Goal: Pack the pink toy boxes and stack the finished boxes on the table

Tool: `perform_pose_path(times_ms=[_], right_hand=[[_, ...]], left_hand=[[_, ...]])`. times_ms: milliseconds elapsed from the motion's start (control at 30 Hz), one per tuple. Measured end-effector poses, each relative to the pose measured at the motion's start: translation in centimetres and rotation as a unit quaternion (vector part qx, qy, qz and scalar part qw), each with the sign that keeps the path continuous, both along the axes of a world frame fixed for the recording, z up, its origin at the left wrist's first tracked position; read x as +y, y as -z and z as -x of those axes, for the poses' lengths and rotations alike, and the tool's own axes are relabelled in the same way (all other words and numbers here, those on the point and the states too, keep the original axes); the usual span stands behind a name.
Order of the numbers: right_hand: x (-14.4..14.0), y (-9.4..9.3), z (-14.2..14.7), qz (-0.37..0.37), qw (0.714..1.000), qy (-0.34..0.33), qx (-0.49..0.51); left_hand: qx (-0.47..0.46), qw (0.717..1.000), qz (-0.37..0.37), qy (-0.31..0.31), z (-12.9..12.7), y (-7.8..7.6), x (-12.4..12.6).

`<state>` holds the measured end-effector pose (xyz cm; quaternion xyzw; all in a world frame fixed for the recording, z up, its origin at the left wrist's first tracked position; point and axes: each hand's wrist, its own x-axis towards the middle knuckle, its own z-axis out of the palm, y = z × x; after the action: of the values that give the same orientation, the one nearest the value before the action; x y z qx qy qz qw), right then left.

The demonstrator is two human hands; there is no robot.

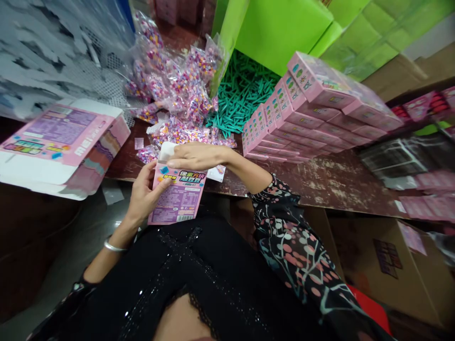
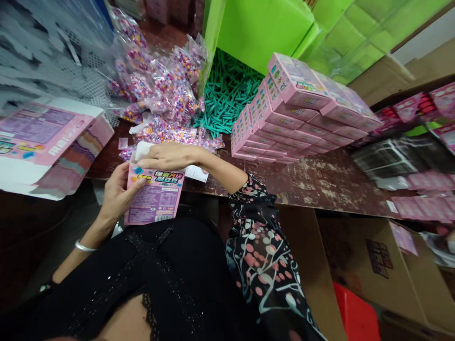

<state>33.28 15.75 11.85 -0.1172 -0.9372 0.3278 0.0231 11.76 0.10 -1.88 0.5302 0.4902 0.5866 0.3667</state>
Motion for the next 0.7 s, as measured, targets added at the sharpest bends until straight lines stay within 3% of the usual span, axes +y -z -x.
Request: perform_pose_path(times_ms=[100,167,300,400,467,533,633,700], right_hand=[[0.2,0.2,-0.3,0.142,0.989,0.028,-0.030],[-0.1,0.5,-0.7,0.185,0.981,0.045,-0.034],[-1.4,0.4,-2.3,0.109,0.992,0.067,0.020],[-2.6,0.6,-4.2,0.018,0.969,0.186,0.162],[-3.6,1.9,-5.3,-0.006,0.928,0.286,0.240],[-5.0,4.4,-5.6,0.029,0.902,0.347,0.256],[-7.6,8.6,-4.9,0.119,0.880,0.381,0.258],[-8.9,10.4,-4.1,0.136,0.859,0.398,0.291]], left_hand=[[-0.004,1.000,-0.018,0.004,0.1,0.7,-0.2],[-0.007,1.000,-0.008,-0.001,0.3,1.1,-0.5],[-0.003,0.999,0.007,-0.035,1.0,1.5,-0.5],[-0.017,0.998,-0.027,-0.062,1.3,1.6,-0.2],[-0.024,0.996,-0.040,-0.077,1.1,1.7,-0.1],[-0.034,0.995,-0.045,-0.086,0.7,1.9,-0.1],[-0.047,0.995,-0.041,-0.077,-0.1,2.2,-0.3],[-0.030,0.997,-0.036,-0.055,-0.2,2.3,-0.2]])
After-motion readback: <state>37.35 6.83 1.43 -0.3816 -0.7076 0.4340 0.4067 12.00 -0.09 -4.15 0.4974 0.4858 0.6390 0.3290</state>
